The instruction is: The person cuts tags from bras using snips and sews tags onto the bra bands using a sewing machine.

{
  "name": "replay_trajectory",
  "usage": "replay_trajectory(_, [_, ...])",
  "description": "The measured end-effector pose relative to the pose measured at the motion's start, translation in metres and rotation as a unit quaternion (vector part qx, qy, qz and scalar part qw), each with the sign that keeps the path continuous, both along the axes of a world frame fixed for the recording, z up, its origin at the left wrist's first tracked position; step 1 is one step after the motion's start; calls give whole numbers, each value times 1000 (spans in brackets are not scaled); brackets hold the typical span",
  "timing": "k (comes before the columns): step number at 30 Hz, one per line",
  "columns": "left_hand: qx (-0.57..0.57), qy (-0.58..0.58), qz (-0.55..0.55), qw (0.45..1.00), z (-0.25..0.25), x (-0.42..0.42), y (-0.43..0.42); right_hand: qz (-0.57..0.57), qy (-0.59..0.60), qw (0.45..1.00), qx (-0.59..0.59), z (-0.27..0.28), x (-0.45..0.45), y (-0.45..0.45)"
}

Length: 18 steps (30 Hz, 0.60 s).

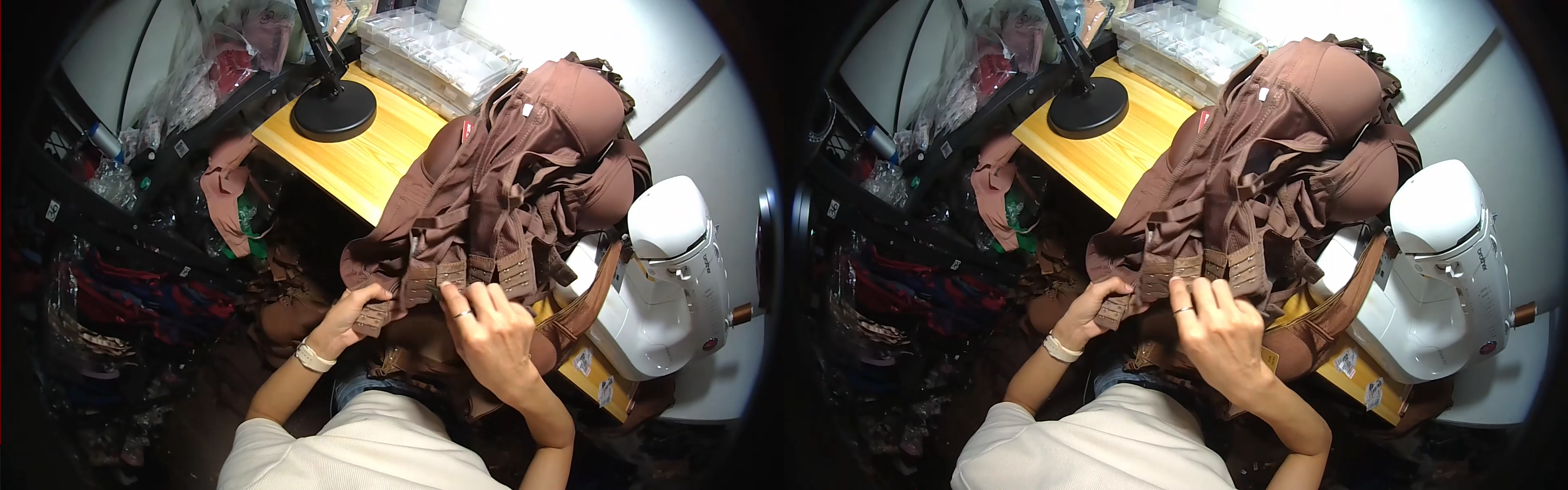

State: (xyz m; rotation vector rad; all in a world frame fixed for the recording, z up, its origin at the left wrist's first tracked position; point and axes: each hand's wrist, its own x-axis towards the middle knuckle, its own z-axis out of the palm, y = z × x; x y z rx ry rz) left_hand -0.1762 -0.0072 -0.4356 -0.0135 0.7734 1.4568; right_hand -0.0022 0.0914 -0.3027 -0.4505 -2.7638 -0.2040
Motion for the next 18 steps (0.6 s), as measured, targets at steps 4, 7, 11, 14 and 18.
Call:
replay_trajectory(4, [-64, -160, -57, 983, -21, -1, 7, -43, 24, 999, -2, -4, 3, 7])
replay_trajectory(7, [85, -239, -93, 963, -11, -4, 21, -45, 40, 998, -26, -7, -3, 5])
replay_trajectory(11, [87, -167, -72, 979, 8, -4, 29, -59, 49, 996, -51, -13, -6, 2])
replay_trajectory(14, [9, -24, -29, 999, 6, -13, 32, -64, 61, 994, -63, -13, -4, 1])
replay_trajectory(18, [59, 109, 33, 992, 53, -4, 16, -43, 105, 990, -84, -4, -5, -6])
